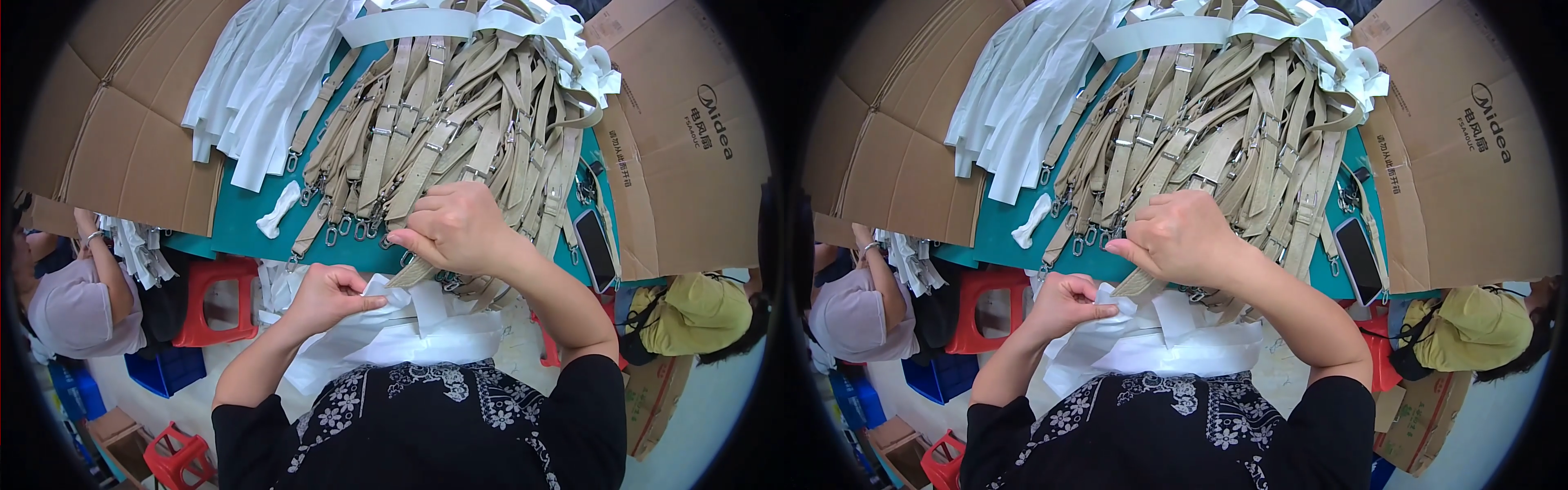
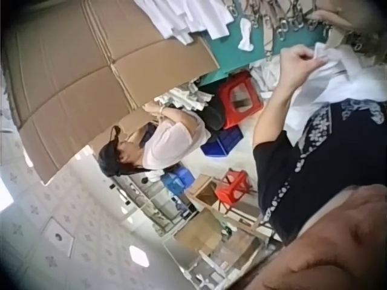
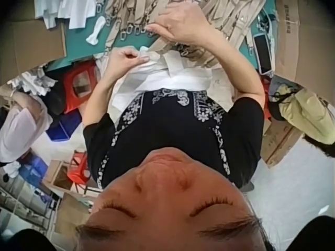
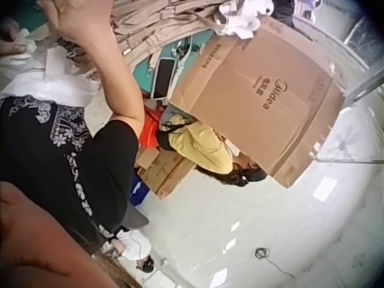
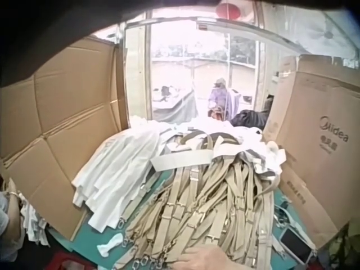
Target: Assembling or packaging fabric straps by sliding them into white sleeves.
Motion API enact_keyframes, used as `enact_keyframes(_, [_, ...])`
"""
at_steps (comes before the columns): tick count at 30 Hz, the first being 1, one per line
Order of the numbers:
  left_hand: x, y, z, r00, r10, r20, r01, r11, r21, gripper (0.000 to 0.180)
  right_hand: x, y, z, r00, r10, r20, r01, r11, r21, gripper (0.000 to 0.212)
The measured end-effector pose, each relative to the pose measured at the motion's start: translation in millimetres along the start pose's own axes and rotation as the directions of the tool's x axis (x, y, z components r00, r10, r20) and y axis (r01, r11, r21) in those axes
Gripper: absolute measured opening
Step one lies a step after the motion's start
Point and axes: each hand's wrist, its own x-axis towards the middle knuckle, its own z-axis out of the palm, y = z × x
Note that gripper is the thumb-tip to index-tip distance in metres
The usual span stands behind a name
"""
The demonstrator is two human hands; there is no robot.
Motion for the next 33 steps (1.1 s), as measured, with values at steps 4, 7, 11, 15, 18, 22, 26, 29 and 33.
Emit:
enact_keyframes(4, [-4,5,-3,1.000,-0.006,0.022,0.005,0.999,0.042,0.015,-1,0,4,0.998,0.014,0.055,-0.010,0.998,-0.066,0.030])
enact_keyframes(7, [-6,10,-4,0.999,-0.033,0.034,0.030,0.997,0.077,0.015,-2,2,5,0.994,0.042,0.097,-0.032,0.994,-0.104,0.033])
enact_keyframes(11, [-9,6,-11,0.998,-0.054,0.027,0.053,0.997,0.063,0.014,1,-1,-1,0.961,0.074,0.268,-0.023,0.982,-0.186,0.040])
enact_keyframes(15, [-15,-8,-16,0.997,-0.083,0.007,0.082,0.994,0.073,0.014,2,2,-2,0.921,0.029,0.388,0.021,0.992,-0.125,0.043])
enact_keyframes(18, [-22,-17,-22,0.994,-0.104,-0.010,0.105,0.993,0.056,0.014,6,-1,-10,0.857,-0.006,0.516,-0.039,0.996,0.076,0.045])
enact_keyframes(22, [-32,-21,-25,0.995,-0.104,0.000,0.104,0.995,0.007,0.015,24,-4,-26,0.751,-0.048,0.659,-0.071,0.986,0.153,0.043])
enact_keyframes(26, [-35,-21,-23,0.999,-0.048,0.000,0.048,0.999,-0.007,0.014,31,-3,-26,0.886,-0.141,0.441,-0.023,0.938,0.346,0.036])
enact_keyframes(29, [-35,-22,-23,0.998,-0.070,-0.003,0.070,0.998,0.009,0.015,31,-7,-18,0.876,-0.163,0.453,0.003,0.943,0.332,0.035])
enact_keyframes(33, [-36,-26,-25,0.998,-0.068,-0.019,0.067,0.998,-0.020,0.018,28,-8,-13,0.862,-0.143,0.487,-0.019,0.950,0.312,0.044])
